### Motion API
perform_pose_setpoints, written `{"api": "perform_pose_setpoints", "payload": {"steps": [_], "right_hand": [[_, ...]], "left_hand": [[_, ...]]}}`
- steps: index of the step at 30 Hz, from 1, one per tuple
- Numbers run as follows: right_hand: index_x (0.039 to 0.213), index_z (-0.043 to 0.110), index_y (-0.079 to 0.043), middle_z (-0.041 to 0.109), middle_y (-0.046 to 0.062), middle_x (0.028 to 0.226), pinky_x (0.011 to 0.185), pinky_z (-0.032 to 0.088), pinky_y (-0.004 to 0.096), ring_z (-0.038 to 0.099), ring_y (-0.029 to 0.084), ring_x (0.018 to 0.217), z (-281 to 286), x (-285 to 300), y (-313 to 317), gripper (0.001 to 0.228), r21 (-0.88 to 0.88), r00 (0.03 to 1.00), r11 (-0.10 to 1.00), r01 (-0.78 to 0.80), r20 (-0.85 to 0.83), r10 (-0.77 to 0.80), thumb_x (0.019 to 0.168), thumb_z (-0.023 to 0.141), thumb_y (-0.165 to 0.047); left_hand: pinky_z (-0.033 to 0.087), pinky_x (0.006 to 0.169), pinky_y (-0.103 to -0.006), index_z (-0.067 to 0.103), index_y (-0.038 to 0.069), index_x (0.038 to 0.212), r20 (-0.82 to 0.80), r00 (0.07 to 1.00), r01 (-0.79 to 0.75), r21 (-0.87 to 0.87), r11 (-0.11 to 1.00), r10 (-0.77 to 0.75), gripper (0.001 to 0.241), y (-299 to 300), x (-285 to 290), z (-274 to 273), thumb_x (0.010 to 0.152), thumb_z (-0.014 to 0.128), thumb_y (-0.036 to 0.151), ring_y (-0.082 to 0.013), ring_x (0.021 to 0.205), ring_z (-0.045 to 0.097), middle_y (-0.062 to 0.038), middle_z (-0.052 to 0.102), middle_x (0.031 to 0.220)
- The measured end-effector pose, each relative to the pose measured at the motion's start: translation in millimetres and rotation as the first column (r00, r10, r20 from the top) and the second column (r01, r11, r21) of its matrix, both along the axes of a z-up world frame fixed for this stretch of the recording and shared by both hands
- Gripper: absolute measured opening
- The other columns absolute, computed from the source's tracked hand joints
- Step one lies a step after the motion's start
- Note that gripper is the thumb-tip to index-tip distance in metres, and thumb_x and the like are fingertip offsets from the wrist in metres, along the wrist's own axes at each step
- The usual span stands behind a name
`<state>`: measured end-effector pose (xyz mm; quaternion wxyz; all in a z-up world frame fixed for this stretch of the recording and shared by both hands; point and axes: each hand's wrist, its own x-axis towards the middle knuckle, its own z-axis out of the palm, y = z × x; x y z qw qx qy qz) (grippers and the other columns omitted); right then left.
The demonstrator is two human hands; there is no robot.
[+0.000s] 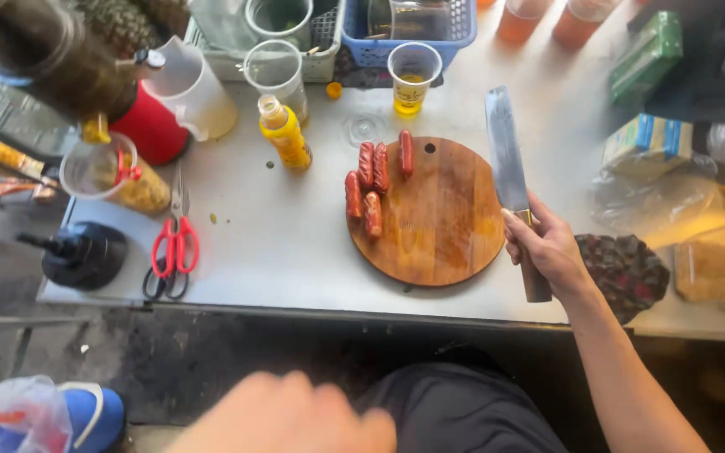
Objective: Slicing several cooked sausages on a wooden cutting board using a kitchen knife.
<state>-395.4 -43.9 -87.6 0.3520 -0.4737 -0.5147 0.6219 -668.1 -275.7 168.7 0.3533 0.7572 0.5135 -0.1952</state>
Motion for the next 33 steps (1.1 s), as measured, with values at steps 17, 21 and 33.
{"api": "perform_pose_setpoints", "payload": {"steps": [17,21,33], "right_hand": [[0.145,0.058,-0.009,0.063,0.014,0.056,0.046,0.053,0.032,0.061,0.02,0.044,-5,23,-35,0.061,0.263,0.956,0.959,0.107,0.238,-0.172,0.086,0.075,-0.007],[0.142,0.062,-0.017,0.068,0.015,0.06,0.049,0.055,0.035,0.065,0.023,0.047,-26,28,-30,0.058,0.079,0.929,0.997,0.016,0.367,-0.044,0.085,0.076,-0.017],[0.153,0.047,-0.036,0.073,0.016,0.117,0.107,0.048,0.053,0.067,0.039,0.116,4,-35,-50,0.061,-0.202,0.799,0.974,-0.099,0.568,0.199,0.094,0.06,-0.044]], "left_hand": [[0.06,0.08,-0.0564,0.055,0.008,0.103,0.46,0.507,-0.85,0.408,0.334,0.729,0.036,340,15,-346,0.076,0.077,0.017,-0.047,0.09,0.074,-0.02,0.073,0.089],[0.061,0.063,-0.0432,0.062,0.005,0.1,0.646,0.238,-0.97,0.127,0.206,0.725,0.034,309,33,-317,0.074,0.075,0.022,-0.0361,0.076,0.075,-0.02,0.075,0.083],[0.064,0.067,-0.0374,0.077,0.007,0.116,0.912,0.139,-0.973,0.054,0.222,0.386,0.028,222,69,-349,0.089,0.078,0.012,-0.0337,0.086,0.076,-0.024,0.074,0.1]]}}
